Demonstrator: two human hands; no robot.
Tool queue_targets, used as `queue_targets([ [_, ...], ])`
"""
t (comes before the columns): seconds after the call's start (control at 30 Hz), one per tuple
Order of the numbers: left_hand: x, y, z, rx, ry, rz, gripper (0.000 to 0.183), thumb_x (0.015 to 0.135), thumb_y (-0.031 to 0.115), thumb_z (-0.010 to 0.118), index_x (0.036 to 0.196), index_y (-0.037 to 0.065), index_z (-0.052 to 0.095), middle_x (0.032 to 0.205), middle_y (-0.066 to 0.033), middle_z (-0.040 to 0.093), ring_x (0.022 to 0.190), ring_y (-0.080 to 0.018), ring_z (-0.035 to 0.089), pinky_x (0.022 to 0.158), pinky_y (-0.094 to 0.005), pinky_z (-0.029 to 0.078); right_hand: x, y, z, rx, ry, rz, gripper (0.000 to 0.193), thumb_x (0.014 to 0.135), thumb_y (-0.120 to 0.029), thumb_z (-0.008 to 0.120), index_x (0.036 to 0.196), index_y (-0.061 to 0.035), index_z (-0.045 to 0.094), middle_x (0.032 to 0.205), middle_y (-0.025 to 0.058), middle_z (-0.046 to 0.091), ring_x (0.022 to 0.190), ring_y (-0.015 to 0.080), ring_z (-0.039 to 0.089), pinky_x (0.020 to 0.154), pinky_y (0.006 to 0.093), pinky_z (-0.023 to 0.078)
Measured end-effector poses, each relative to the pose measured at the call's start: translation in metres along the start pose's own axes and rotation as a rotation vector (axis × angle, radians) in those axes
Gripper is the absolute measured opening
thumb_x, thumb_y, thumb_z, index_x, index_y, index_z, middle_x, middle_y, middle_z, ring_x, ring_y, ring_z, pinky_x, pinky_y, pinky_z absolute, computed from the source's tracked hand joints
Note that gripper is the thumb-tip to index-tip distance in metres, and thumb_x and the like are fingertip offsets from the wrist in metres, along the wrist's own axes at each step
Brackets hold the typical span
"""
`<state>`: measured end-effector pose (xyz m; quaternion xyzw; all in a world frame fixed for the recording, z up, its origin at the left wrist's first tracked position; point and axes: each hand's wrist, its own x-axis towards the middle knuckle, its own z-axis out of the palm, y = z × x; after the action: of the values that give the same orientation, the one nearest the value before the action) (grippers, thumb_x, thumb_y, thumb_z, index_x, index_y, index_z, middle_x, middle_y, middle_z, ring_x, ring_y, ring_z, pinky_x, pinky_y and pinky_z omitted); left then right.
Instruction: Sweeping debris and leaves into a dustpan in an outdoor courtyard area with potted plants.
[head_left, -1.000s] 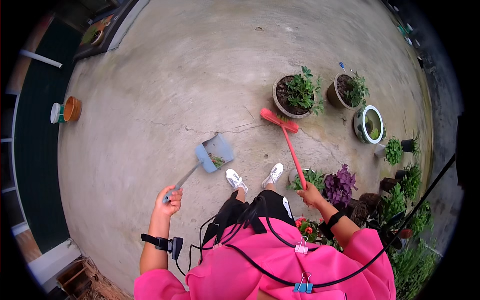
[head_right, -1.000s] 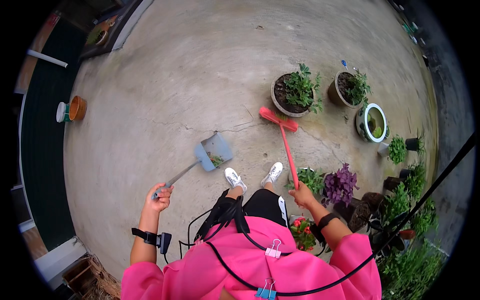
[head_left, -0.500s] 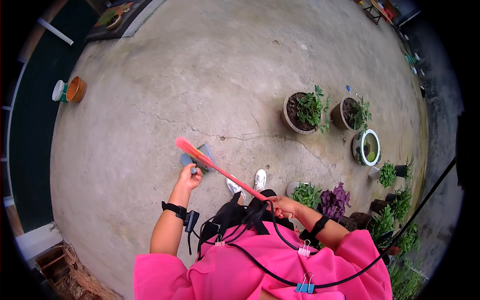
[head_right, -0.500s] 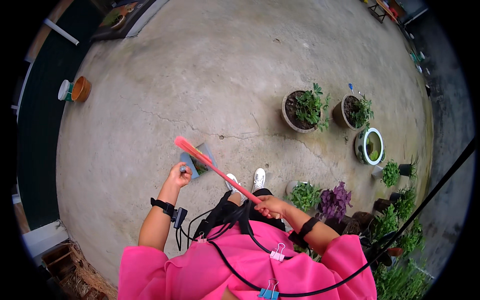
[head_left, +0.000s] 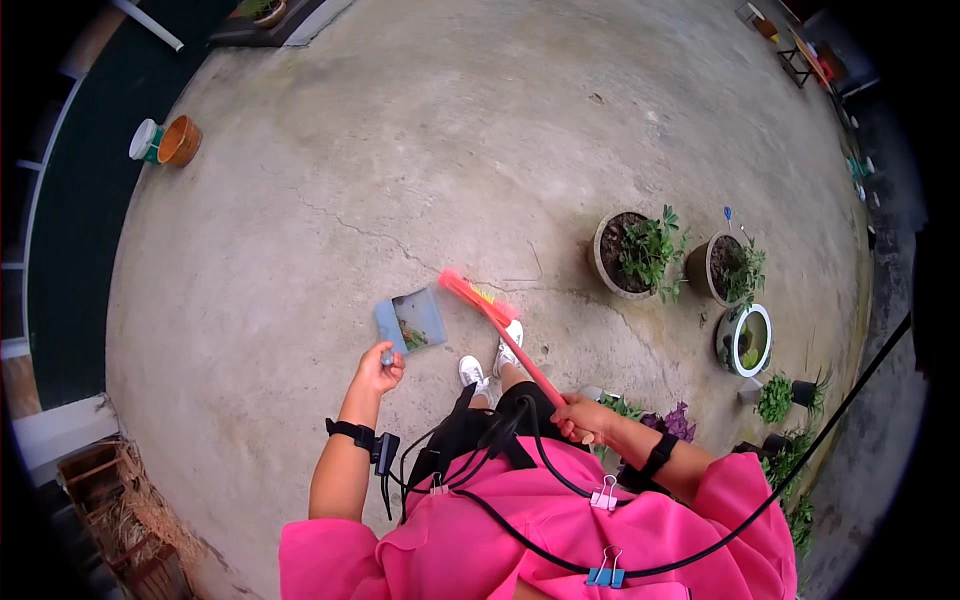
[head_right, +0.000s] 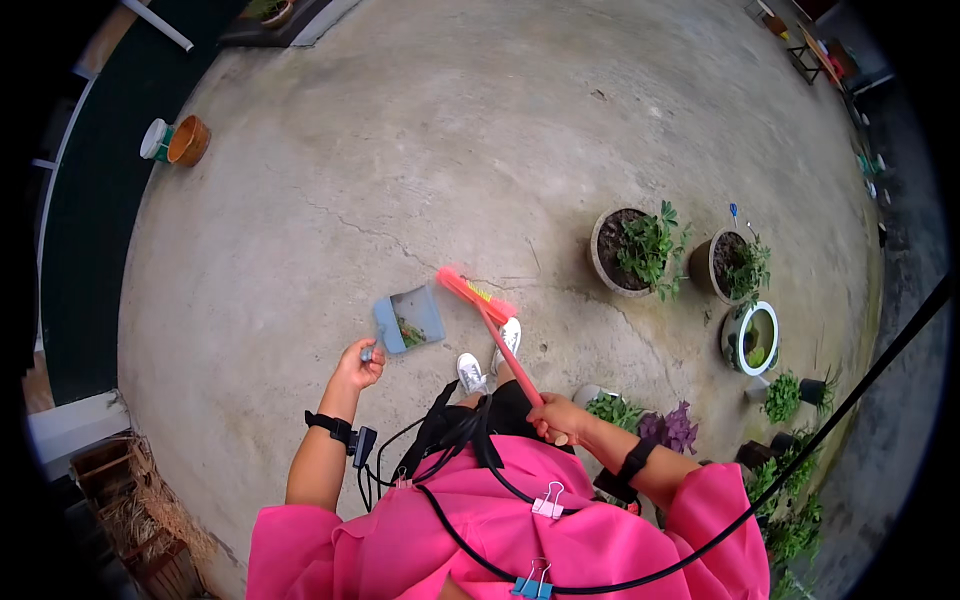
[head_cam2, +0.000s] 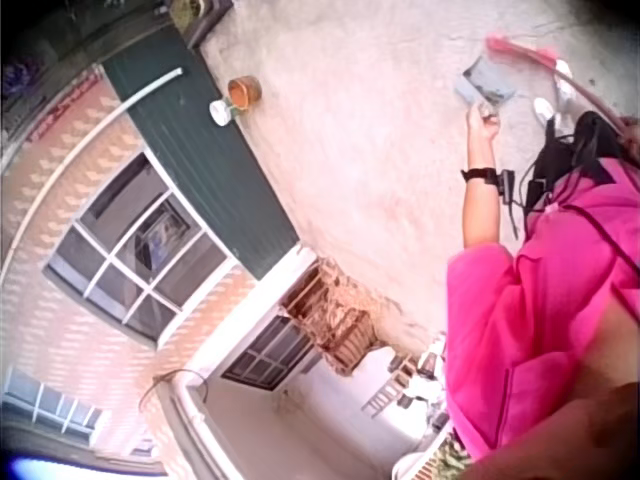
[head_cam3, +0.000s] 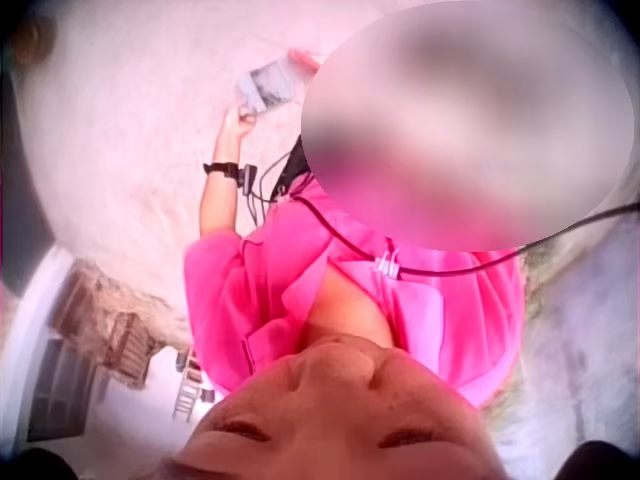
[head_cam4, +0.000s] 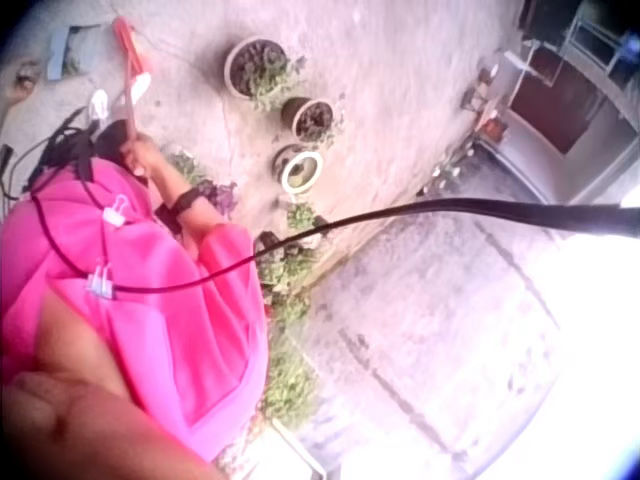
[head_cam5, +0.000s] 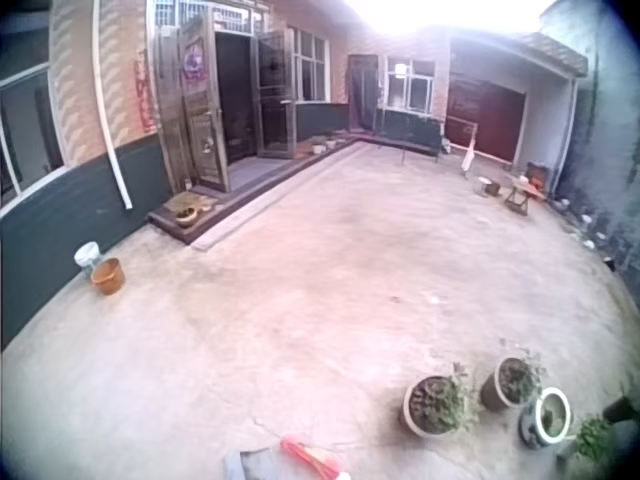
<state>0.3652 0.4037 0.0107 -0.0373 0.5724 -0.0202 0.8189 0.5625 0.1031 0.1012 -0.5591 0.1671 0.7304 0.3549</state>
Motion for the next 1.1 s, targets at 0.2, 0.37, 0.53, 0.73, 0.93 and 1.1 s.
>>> queue_targets([
  [0.2, -0.011, 0.008, 0.019, -0.12, 0.061, -0.03, 0.011, 0.065, 0.013, 0.046, 0.061, 0.007, 0.038, 0.052, -0.0014, 0.043, 0.042, -0.0096, 0.041, 0.035, -0.0186, 0.03, 0.048, -0.036, -0.038, 0.58, -0.495, 0.263, 0.013, 0.071, -0.002, 0.045, 0.072, -0.008, 0.034, 0.054, -0.0033, 0.036, 0.038, 0.0001, 0.034, 0.028, 0.0147, 0.027],
  [0.37, -0.041, 0.035, 0.004, -0.243, -0.165, 0.0, 0.012, 0.065, 0.01, 0.046, 0.059, 0.006, 0.037, 0.051, 0.0002, 0.041, 0.041, -0.0069, 0.041, 0.033, -0.0172, 0.029, 0.006, -0.084, -0.031, 0.145, -0.57, -0.006, 0.011, 0.072, -0.006, 0.046, 0.078, -0.0094, 0.037, 0.054, -0.0042, 0.037, 0.037, 0.0001, 0.033, 0.033, 0.012, 0.028],
  [0.53, -0.079, 0.049, 0.023, -0.325, -0.16, 0.042, 0.022, 0.069, 0.013, 0.043, 0.077, -0.007, 0.039, 0.051, 0.0001, 0.041, 0.037, -0.0054, 0.041, 0.03, -0.0162, 0.027, -0.012, -0.111, -0.059, 0.112, -0.535, -0.152, 0.026, 0.073, -0.008, 0.046, 0.096, -0.0082, 0.036, 0.055, -0.0029, 0.039, 0.038, 0.0014, 0.035, 0.034, 0.0149, 0.033],
  [0.73, -0.068, 0.076, 0.083, -0.362, -0.36, 0.028, 0.034, 0.071, 0.015, 0.041, 0.089, -0.014, 0.036, 0.053, 0.0017, 0.043, 0.038, -0.0054, 0.041, 0.031, -0.0168, 0.027, 0.005, -0.149, -0.095, -0.04, -0.169, -0.25, 0.026, 0.071, -0.008, 0.047, 0.095, -0.005, 0.037, 0.056, -0.0003, 0.043, 0.038, 0.0044, 0.039, 0.031, 0.0184, 0.033],
  [0.93, -0.021, 0.144, 0.187, -0.169, -0.396, -0.009, 0.029, 0.07, 0.014, 0.042, 0.087, -0.01, 0.04, 0.051, 0.0031, 0.042, 0.039, -0.0052, 0.04, 0.035, -0.0178, 0.03, 0.027, -0.203, -0.118, -0.107, 0.183, -0.364, 0.006, 0.067, -0.006, 0.048, 0.069, -0.0027, 0.043, 0.047, 0.0007, 0.039, 0.034, 0.0082, 0.038, 0.028, 0.0216, 0.03],
  [1.1, 0.018, 0.2, 0.275, -0.085, -0.429, -0.007, 0.025, 0.069, 0.013, 0.042, 0.084, -0.007, 0.039, 0.049, 0.0034, 0.041, 0.038, -0.0046, 0.039, 0.034, -0.0178, 0.029, 0.013, -0.241, -0.14, 0.132, 0.397, -0.427, 0.011, 0.069, -0.01, 0.049, 0.066, -0.0022, 0.041, 0.044, 0.0022, 0.039, 0.03, 0.0101, 0.037, 0.026, 0.0227, 0.03],
])
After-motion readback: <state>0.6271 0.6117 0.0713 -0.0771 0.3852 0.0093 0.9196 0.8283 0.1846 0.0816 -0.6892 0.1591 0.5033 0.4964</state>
